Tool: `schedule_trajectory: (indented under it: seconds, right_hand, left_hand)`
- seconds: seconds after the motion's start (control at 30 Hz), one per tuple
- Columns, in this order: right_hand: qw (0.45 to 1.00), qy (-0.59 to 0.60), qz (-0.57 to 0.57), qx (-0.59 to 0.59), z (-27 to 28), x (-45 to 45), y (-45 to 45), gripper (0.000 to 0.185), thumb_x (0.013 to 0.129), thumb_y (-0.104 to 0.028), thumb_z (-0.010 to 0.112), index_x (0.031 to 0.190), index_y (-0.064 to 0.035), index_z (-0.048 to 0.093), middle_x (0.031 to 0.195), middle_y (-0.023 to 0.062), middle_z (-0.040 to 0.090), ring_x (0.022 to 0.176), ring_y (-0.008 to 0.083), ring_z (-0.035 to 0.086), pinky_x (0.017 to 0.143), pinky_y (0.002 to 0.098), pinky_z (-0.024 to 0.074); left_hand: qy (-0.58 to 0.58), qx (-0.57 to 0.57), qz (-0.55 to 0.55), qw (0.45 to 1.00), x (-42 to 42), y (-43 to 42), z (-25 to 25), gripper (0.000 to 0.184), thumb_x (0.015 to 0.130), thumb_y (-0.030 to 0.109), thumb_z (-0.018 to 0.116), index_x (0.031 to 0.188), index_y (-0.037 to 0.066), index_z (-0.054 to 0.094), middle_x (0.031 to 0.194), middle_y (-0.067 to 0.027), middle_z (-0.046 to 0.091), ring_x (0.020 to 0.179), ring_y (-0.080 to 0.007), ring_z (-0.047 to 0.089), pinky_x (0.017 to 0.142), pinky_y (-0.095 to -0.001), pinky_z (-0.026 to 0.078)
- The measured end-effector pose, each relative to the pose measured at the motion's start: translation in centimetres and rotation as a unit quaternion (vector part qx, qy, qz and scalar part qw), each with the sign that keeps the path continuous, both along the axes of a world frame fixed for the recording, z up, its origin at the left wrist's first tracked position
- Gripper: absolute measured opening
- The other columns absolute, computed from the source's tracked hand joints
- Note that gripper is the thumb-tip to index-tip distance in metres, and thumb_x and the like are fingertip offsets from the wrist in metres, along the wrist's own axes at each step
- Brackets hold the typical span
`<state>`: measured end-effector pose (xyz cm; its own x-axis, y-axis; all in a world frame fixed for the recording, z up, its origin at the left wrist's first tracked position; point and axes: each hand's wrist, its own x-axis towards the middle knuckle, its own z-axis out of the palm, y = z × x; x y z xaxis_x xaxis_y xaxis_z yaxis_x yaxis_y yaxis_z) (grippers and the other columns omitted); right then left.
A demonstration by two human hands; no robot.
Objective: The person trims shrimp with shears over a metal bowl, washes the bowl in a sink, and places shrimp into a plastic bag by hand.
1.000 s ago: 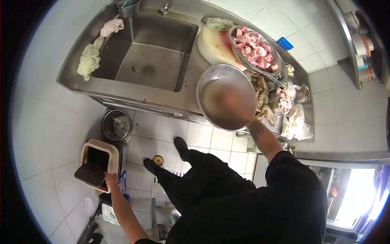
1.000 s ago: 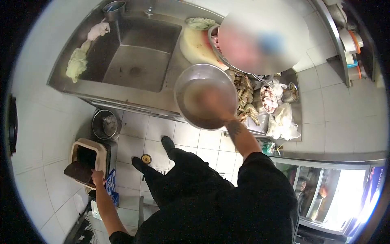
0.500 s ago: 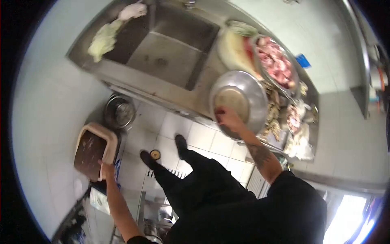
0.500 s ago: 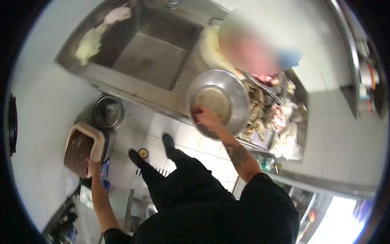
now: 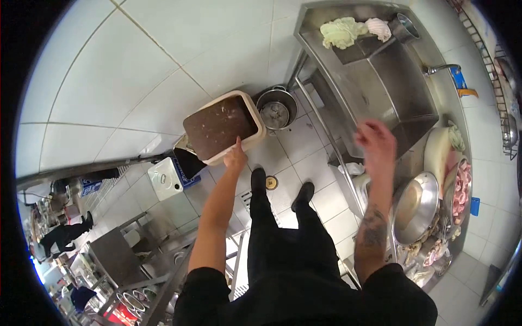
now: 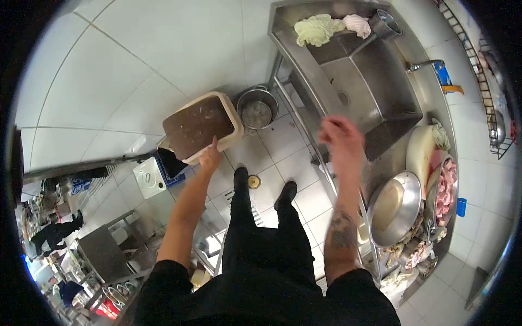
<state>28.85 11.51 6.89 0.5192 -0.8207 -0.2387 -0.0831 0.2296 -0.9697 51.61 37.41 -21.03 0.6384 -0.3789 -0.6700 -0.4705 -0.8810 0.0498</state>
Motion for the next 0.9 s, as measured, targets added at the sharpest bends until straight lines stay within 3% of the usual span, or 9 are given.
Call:
schedule_trajectory:
  seconds: [0.13,0.23,0.27,0.37,0.47,0.53,0.6,0.7,0.9]
  right_hand:
    - [0.997,-0.025,0.033,-0.063,-8.1,14.3,5.0,0.007,0.092,-0.007,0.06,0.096,-0.0022,0.062,0.081,0.0033,0.062,0.067,0.0118,0.061,0.058,0.0258,0.0528]
    - [0.992,-0.004,-0.07,-0.107,-19.6,24.7,10.4,0.006,0.086,-0.003,0.06,0.087,-0.0077,0.063,0.074,0.0049,0.062,0.063,0.0142,0.061,0.06,0.0313,0.0533]
    - [0.989,0.14,0.044,-0.031,-22.5,26.7,10.9,0.005,0.082,-0.004,0.06,0.082,-0.0069,0.063,0.073,0.0111,0.064,0.069,0.0234,0.064,0.067,0.0389,0.0531]
    - [0.895,0.2,0.203,-0.343,-31.4,27.5,11.6,0.016,0.075,-0.006,0.061,0.089,0.0021,0.064,0.09,0.0228,0.063,0.085,0.0394,0.062,0.077,0.0488,0.0485]
    - [0.922,0.162,0.007,-0.351,-22.4,24.3,6.3,0.017,0.072,-0.005,0.063,0.088,0.0005,0.063,0.089,0.0211,0.062,0.082,0.04,0.061,0.071,0.0465,0.0488]
    - [0.932,0.139,0.008,-0.336,-18.0,17.7,2.7,0.014,0.075,-0.007,0.064,0.088,-0.0022,0.061,0.079,0.0154,0.061,0.074,0.0322,0.062,0.066,0.0405,0.0494]
    - [0.951,0.108,-0.009,-0.29,-14.5,7.9,0.4,0.011,0.077,-0.013,0.064,0.084,-0.0052,0.061,0.077,0.0127,0.061,0.072,0.0324,0.061,0.065,0.0419,0.0496]
    - [0.81,0.443,-0.159,-0.351,-9.2,-13.7,-1.3,0.009,0.079,-0.009,0.063,0.087,-0.0083,0.064,0.081,0.013,0.062,0.071,0.032,0.062,0.063,0.0411,0.05]
    - [0.553,0.656,-0.467,-0.212,-4.8,-36.1,4.0,0.036,0.079,-0.024,0.063,0.1,0.0049,0.061,0.096,0.0275,0.059,0.096,0.0418,0.058,0.082,0.0481,0.0473]
  left_hand:
    - [0.064,-0.066,0.137,0.986,1.5,1.5,-2.1,0.077,0.084,0.031,0.058,0.151,0.02,0.022,0.123,-0.0171,0.061,0.11,-0.0326,0.061,0.09,-0.0472,0.049]
    - [0.018,-0.097,0.039,0.994,1.7,1.7,-3.3,0.077,0.083,0.032,0.06,0.15,0.017,0.025,0.12,-0.0197,0.061,0.109,-0.033,0.061,0.091,-0.0481,0.048]
    - [0.084,-0.129,0.107,0.982,1.9,1.3,-2.6,0.075,0.084,0.027,0.06,0.15,0.015,0.025,0.114,-0.021,0.063,0.088,-0.033,0.065,0.074,-0.0452,0.053]
    - [0.073,-0.245,0.086,0.963,2.4,3.4,-5.7,0.074,0.085,0.021,0.059,0.149,0.013,0.023,0.097,-0.0218,0.066,0.053,-0.03,0.064,0.045,-0.039,0.056]
    - [0.185,-0.177,0.184,0.949,2.2,1.7,-0.1,0.076,0.085,0.018,0.058,0.15,0.012,0.019,0.082,-0.0225,0.066,0.045,-0.0275,0.061,0.043,-0.0385,0.055]
    - [0.22,-0.202,0.19,0.935,3.1,3.4,-5.5,0.078,0.085,0.016,0.06,0.15,0.011,0.018,0.077,-0.0225,0.064,0.044,-0.0274,0.06,0.045,-0.0361,0.056]
    - [0.218,-0.164,0.226,0.935,1.9,1.2,-0.2,0.063,0.088,0.014,0.056,0.145,0.01,0.031,0.083,-0.0208,0.063,0.059,-0.0293,0.066,0.05,-0.0375,0.056]
    - [-0.003,-0.282,-0.307,0.909,0.1,-0.7,-9.6,0.057,0.084,0.027,0.062,0.133,0.004,0.046,0.084,-0.0209,0.067,0.08,-0.0382,0.066,0.075,-0.0432,0.053]
    - [0.336,-0.28,-0.291,0.851,-15.3,-19.8,12.2,0.037,0.087,0.026,0.062,0.115,0.002,0.06,0.08,-0.0166,0.068,0.072,-0.0277,0.068,0.069,-0.0377,0.053]
